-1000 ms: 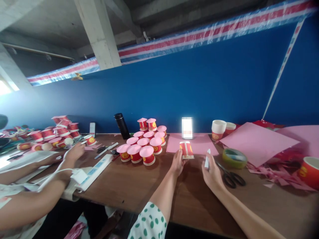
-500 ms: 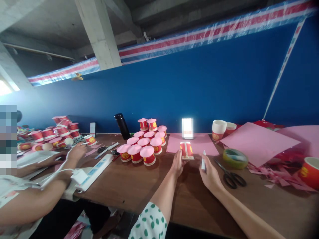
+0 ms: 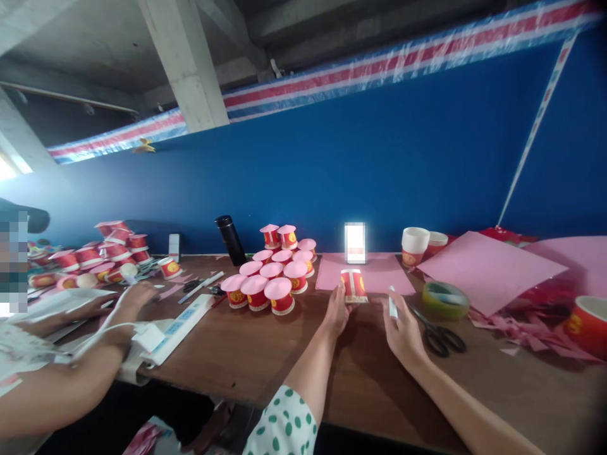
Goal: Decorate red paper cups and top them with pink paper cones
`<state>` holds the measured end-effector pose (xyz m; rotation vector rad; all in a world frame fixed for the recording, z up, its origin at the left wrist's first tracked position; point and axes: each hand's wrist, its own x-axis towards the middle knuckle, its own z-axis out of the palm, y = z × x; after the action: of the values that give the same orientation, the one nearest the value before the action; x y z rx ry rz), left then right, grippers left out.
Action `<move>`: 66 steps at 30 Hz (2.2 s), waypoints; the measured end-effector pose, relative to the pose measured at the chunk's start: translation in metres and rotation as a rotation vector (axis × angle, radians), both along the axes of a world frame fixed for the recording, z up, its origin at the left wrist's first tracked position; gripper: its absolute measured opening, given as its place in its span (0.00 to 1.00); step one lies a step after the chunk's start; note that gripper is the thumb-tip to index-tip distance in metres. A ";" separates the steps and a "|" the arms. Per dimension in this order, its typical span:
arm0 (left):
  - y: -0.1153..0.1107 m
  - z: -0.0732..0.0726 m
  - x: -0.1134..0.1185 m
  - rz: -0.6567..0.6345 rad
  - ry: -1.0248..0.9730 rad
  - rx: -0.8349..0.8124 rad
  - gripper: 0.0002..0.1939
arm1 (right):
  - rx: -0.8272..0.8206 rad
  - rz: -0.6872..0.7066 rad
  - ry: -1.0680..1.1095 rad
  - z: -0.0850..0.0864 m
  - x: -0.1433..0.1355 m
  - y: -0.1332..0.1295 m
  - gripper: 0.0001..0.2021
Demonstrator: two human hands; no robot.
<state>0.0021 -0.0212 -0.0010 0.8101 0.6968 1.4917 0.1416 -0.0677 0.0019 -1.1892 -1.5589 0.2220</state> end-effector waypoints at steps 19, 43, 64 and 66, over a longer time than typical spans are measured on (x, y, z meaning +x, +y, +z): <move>0.000 0.001 0.001 0.000 -0.001 -0.013 0.24 | 0.172 0.049 0.093 0.017 0.003 -0.013 0.09; -0.003 0.005 0.002 -0.018 0.025 -0.006 0.21 | -0.021 0.240 0.322 0.022 -0.006 -0.019 0.07; 0.000 0.004 0.003 0.028 0.062 -0.066 0.18 | -0.075 0.193 0.350 0.019 -0.004 -0.014 0.08; 0.001 0.003 0.003 0.032 0.058 -0.068 0.19 | -0.066 0.191 0.344 0.020 -0.004 -0.014 0.08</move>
<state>0.0050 -0.0202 0.0022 0.7960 0.8036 1.4699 0.1373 -0.0818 0.0221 -0.9907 -1.3668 0.5773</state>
